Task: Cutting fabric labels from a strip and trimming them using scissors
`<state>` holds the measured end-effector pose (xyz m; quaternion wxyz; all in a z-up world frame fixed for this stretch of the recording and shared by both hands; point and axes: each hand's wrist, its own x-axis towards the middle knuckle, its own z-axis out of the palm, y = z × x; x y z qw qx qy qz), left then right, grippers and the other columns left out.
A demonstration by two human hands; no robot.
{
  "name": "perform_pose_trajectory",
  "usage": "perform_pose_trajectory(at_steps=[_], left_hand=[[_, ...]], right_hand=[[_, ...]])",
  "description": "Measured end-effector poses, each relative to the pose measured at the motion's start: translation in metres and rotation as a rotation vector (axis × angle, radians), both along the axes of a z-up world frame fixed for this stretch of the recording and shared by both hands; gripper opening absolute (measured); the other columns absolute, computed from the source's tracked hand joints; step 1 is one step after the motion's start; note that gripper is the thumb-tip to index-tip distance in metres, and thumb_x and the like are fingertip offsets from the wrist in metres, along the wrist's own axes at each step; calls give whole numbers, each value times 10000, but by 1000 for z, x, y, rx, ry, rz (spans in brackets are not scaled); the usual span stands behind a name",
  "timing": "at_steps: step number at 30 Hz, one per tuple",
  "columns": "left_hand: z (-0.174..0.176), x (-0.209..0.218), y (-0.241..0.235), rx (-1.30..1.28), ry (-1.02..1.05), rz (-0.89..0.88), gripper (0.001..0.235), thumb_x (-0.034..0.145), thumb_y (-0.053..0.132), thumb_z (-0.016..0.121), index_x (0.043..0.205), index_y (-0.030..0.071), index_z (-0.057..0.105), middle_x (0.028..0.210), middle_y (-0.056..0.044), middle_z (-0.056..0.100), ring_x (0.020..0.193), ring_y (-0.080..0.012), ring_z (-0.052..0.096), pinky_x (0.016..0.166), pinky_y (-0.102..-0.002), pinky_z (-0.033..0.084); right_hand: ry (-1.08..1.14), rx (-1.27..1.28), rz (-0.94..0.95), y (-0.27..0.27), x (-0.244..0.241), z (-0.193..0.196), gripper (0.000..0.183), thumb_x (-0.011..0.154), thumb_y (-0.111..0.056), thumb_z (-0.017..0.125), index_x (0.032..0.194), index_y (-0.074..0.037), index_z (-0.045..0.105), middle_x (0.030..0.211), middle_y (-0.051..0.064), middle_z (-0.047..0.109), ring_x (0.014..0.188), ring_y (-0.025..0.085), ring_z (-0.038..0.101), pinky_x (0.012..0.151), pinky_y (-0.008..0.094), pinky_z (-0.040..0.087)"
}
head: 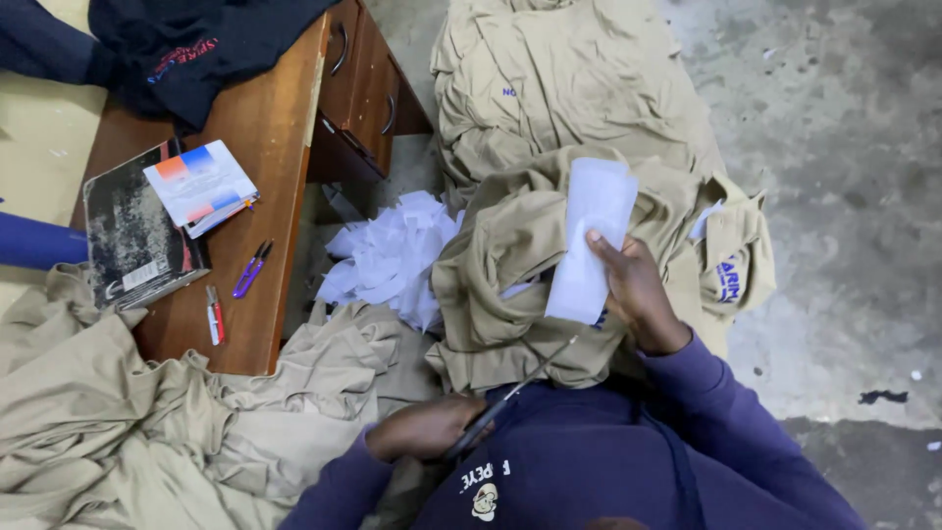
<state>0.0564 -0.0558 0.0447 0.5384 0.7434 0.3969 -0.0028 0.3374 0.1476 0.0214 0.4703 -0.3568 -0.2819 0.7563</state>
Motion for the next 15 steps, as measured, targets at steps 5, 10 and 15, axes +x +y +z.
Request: perform_pose_trajectory(at_steps=[5, 10, 15], left_hand=[[13, -15, -13, 67, -38, 116, 212, 1078, 264, 573, 983, 83, 629, 1003, -86, 605, 889, -249, 636, 839, -390, 484], [-11, -1, -9, 181, -18, 230, 177, 991, 207, 620, 995, 53, 534, 932, -121, 613, 819, -308, 641, 770, -442, 477], [-19, 4, -6, 168, 218, 389, 286, 862, 233, 753, 1048, 67, 614, 989, -182, 754, 915, -425, 723, 762, -529, 503]], right_hand=[[6, 39, -16, -5, -9, -4, 320, 961, -289, 767, 1081, 3, 712, 949, 95, 773, 788, 202, 745, 730, 350, 622], [-112, 133, -47, -28, -16, 0, 247, 1007, -245, 720, 1051, -2, 728, 999, 59, 759, 881, 158, 714, 784, 301, 572], [-464, 293, 76, -46, 3, 24, 330, 1015, -335, 697, 909, -32, 772, 964, 19, 771, 882, 101, 682, 730, 272, 541]])
